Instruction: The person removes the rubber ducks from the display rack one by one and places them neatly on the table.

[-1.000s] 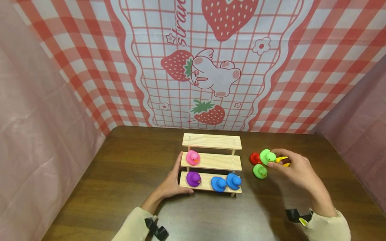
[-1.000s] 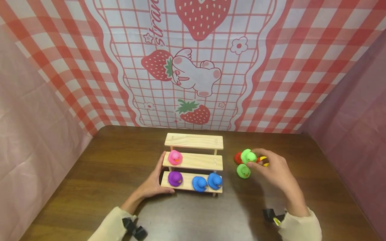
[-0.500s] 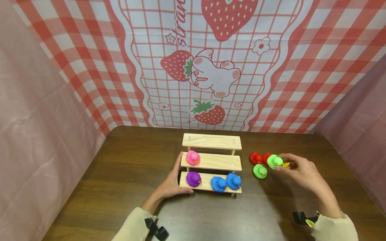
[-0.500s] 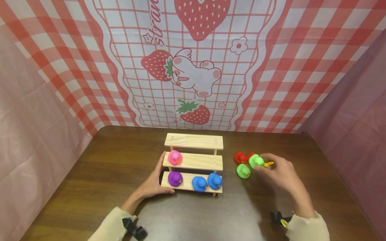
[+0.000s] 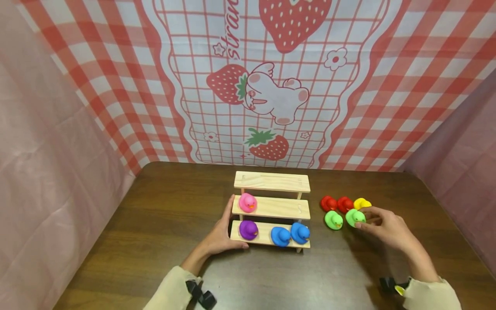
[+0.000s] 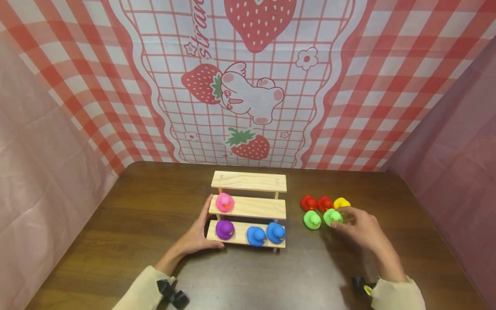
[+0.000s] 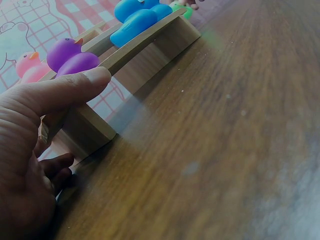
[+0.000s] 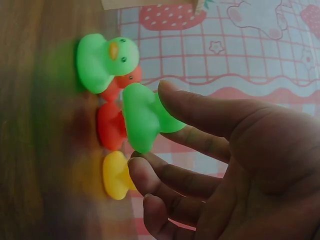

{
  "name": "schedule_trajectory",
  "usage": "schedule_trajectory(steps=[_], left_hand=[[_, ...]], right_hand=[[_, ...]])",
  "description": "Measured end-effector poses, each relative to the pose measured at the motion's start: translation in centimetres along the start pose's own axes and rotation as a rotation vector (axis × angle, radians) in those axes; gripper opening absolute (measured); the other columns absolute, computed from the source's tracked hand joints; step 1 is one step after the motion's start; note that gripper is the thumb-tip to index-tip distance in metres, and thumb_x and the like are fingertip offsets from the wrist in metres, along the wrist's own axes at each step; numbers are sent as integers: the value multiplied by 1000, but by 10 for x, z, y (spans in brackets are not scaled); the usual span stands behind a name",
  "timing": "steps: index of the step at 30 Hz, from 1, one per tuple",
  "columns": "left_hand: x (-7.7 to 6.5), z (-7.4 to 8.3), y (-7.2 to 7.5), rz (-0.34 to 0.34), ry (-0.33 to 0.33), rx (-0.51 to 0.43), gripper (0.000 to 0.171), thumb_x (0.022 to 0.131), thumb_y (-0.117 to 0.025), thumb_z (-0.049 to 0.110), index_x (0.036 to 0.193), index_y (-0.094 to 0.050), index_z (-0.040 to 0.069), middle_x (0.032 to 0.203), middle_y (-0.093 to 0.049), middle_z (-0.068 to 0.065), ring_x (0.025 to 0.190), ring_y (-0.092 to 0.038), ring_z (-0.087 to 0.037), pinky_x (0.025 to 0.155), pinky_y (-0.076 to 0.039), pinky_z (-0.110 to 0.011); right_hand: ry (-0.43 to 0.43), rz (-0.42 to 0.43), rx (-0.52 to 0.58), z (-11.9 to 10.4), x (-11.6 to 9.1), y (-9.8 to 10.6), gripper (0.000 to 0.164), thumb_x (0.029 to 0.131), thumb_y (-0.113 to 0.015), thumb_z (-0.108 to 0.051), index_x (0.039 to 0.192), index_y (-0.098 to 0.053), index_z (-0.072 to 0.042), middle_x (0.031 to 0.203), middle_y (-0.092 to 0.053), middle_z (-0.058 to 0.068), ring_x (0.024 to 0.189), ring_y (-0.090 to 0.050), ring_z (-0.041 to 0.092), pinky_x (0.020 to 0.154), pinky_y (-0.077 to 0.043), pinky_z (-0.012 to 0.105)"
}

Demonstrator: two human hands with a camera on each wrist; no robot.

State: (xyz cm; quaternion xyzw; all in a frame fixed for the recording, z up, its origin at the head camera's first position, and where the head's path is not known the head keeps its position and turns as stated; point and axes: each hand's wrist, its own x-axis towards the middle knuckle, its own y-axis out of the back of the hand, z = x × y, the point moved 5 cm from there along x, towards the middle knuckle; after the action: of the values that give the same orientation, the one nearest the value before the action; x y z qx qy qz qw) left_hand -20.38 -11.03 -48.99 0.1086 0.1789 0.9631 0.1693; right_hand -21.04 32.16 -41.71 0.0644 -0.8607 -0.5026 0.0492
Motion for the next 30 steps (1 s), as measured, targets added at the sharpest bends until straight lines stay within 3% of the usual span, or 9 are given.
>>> schedule_trajectory(steps=[6,16,30], left_hand=[[0,-1,0,-1,8,-10,144,60,-94,16,162,7,24,170,-7,-17,155,-18,-39,124,-15,-64],[0,2,0,-1,0,-27,144,60,-94,15,162,8,22,169,-10,-19,154,-20,-40,124,-16,-64],[-1,2,1,-9,-15,-24,145,61,-94,16,162,9,25,167,-18,-22,149,-32,-41,123,-19,-64]], right_hand=[[-6,-21,12,8,1,-6,50,85,-79,-32,119,-66,3,100,-75,18,88,-73,32,69,-57,36],[-16,-49,22,14,4,-12,49,86,-79,-31,120,-66,2,101,-74,19,90,-73,33,73,-59,45],[1,-47,35,17,6,-22,47,85,-79,-27,118,-66,3,101,-74,19,89,-73,33,71,-57,38]])
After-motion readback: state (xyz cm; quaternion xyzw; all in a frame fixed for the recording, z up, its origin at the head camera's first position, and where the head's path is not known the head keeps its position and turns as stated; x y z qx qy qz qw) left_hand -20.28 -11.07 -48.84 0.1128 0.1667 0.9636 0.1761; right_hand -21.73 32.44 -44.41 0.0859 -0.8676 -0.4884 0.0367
